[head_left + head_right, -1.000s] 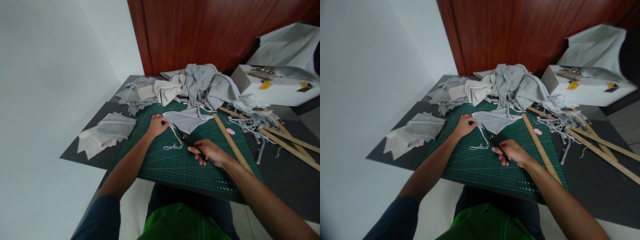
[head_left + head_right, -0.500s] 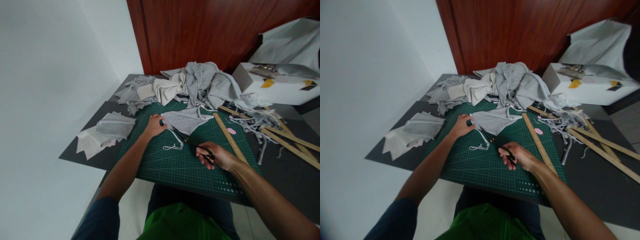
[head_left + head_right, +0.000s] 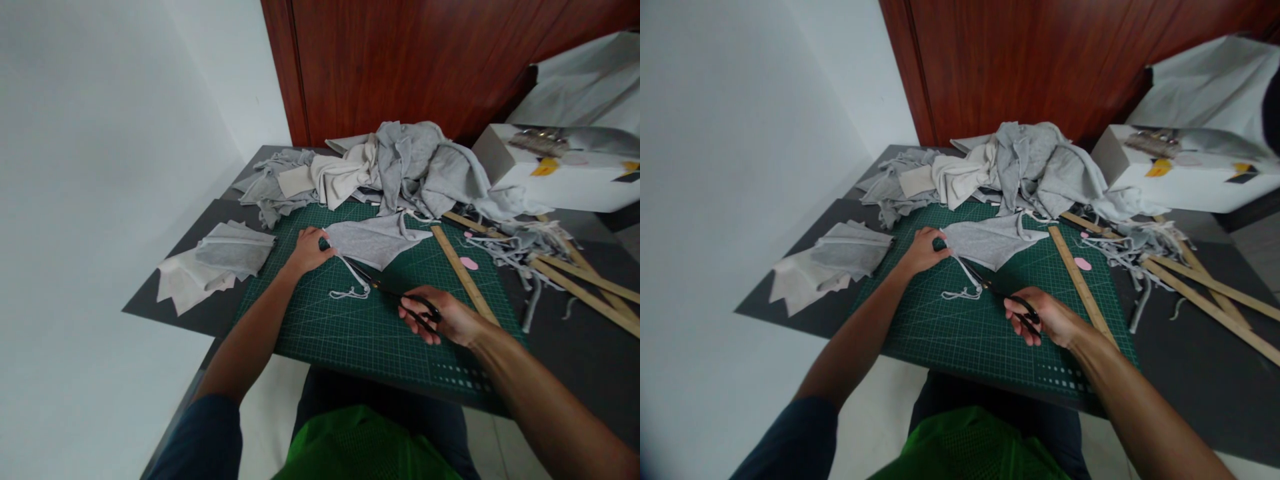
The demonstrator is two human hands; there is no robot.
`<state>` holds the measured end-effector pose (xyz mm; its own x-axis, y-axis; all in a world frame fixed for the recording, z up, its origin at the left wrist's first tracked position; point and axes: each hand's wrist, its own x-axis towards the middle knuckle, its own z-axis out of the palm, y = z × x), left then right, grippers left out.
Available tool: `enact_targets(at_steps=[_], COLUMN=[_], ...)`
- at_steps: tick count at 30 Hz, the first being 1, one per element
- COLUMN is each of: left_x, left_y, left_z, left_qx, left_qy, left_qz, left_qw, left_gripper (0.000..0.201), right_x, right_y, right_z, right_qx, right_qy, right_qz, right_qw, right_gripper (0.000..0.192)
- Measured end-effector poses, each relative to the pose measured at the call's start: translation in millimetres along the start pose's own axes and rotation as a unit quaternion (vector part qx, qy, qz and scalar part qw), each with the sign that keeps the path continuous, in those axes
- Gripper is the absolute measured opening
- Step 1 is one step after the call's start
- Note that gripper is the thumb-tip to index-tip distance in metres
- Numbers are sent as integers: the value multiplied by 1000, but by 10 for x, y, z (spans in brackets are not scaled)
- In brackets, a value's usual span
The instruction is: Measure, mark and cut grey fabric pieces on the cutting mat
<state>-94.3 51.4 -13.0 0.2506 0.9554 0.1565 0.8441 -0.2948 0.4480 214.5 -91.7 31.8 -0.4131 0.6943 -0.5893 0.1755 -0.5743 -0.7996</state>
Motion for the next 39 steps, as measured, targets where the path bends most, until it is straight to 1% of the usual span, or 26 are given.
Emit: enact_targets(at_steps=[3,8,13,24,32,39], left_x=[6,2,-8,-11,-6,-4], left_y=[-12,-14,-1,-6,-14,-19], left_z=[2,-15,-40,-30,-36,-28], left_qx=[-8,-12,-18,-32,-35,-34], left_qy=[-2,-4,-13,-10,-11,-9], left_qz=[0,2,1,-8,-5,-12], left_qw=[1000,1000,1000,999,999,999], left_gripper=[30,31,31,34,34,35], right_x=[11,164,269,248,345,372], right_y=[2,-60,-88,-121,-102,-108], right_z=[24,98,113,184,193,178], right_qx=[0,1,-1,-21,-19,-23], right_qy=[5,5,0,24,19,22], right_qz=[-2,-9,-21,-25,-30,-27], right_qw=[1000,1000,1000,999,999,999], right_gripper=[62,61,59,49,46,42])
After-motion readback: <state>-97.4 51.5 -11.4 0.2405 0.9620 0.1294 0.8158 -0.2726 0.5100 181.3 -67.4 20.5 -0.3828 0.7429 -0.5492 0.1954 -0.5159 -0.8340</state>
